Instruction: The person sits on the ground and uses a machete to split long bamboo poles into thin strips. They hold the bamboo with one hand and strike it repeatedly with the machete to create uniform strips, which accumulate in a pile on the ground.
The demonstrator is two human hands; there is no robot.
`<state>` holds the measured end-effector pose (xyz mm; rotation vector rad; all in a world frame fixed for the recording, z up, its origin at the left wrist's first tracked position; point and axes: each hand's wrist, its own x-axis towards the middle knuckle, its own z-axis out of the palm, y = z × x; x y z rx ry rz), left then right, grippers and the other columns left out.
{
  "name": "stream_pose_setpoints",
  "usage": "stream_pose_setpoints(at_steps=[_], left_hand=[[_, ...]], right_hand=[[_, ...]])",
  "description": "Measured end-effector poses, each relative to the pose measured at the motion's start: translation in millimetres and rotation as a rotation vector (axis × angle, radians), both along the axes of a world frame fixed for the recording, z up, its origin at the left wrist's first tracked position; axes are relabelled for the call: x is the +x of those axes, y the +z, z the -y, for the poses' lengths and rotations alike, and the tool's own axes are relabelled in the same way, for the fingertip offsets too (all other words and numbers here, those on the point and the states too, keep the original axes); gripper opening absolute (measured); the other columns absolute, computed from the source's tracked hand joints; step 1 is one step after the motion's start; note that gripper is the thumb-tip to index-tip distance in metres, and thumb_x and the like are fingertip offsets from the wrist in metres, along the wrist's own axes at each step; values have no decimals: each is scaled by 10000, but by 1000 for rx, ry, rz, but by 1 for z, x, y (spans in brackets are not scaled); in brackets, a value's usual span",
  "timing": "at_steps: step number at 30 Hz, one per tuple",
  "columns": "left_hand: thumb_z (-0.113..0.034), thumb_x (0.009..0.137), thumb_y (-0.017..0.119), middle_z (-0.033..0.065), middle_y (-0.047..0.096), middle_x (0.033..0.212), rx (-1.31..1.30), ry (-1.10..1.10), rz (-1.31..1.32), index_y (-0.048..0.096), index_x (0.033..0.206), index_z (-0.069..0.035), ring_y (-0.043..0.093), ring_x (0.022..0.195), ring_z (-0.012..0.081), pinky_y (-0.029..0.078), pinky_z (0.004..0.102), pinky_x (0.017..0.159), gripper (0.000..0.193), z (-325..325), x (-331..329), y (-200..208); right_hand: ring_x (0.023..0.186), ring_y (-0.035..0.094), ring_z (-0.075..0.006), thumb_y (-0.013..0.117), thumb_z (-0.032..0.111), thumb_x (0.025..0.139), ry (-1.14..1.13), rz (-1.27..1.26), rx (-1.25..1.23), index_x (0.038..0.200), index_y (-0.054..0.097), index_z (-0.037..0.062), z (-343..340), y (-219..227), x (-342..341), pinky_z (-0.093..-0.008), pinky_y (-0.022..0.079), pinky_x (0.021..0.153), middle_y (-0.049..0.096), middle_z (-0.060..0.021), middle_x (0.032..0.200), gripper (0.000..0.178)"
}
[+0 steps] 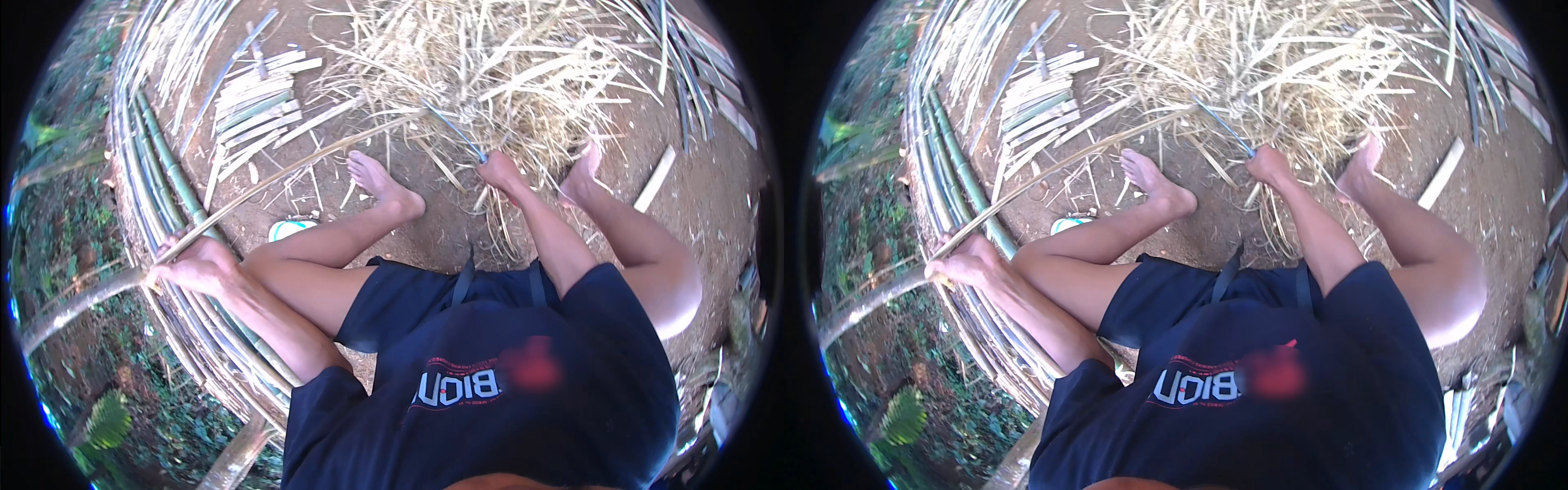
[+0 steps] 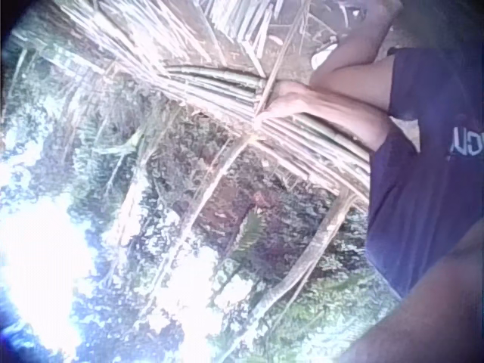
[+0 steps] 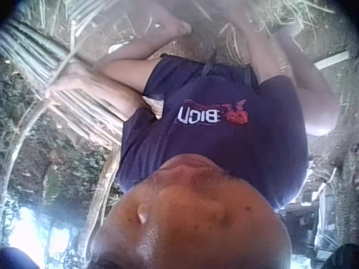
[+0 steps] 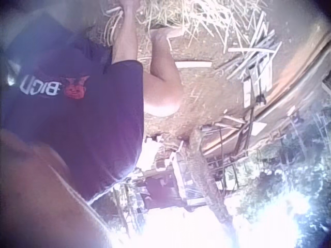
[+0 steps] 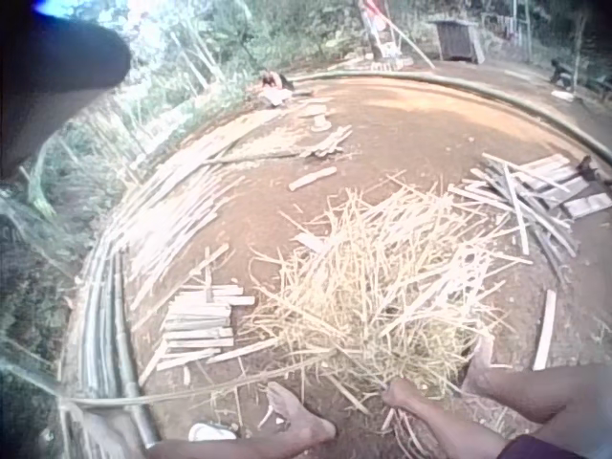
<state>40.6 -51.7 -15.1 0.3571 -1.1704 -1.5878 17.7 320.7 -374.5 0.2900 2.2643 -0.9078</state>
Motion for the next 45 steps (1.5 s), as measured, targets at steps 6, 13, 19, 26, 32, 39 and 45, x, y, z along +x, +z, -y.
stream_pose_setpoints(at_steps=[6,13,19,26,32,39,45], left_hand=[[-513,952,566,50,584,920,-327,-145,-7,613,1016,-86,575,930,178,482,354,867,434,-3,5,-3],[-460,948,599,11,553,882,-304,-433,-95,626,976,-136,517,856,170,441,339,816,326,1,13,-8],[-440,938,620,12,563,861,-264,-494,-107,625,967,-144,523,842,166,441,337,810,298,9,14,-11],[-414,877,709,36,604,905,-275,-551,-104,652,965,-108,576,896,203,492,375,857,323,10,13,-6],[-391,936,664,55,608,921,-311,-322,-57,604,1059,-80,591,933,202,511,394,885,339,17,9,-7],[-411,1012,557,137,633,1013,-528,130,186,576,1052,7,628,937,199,543,335,772,421,-15,7,2],[-399,1006,570,161,666,986,-633,281,279,591,1036,40,668,865,194,559,288,666,440,-28,8,6]], right_hand=[[750,711,-280,618,221,865,44,-28,-447,984,695,-10,79,169,-5,-392,551,741,724,-227,908,271],[607,652,-232,654,221,869,260,-415,-590,1031,705,23,113,203,38,-373,527,603,695,-155,750,261],[564,589,-162,612,188,898,23,49,-208,1042,691,0,44,85,5,-334,489,547,651,-89,687,250],[550,536,-156,597,154,886,116,-25,-321,1008,665,1,64,106,16,-348,465,538,574,-59,669,207],[564,513,-115,601,134,886,-282,244,-264,1015,611,-37,15,32,18,-310,446,529,582,-62,744,214],[573,633,-183,607,184,904,-4,-34,-338,1053,671,-28,59,121,4,-337,513,513,687,-117,773,267],[568,650,-245,657,280,869,281,-434,-418,989,684,29,107,163,38,-396,545,571,683,-157,701,280]])
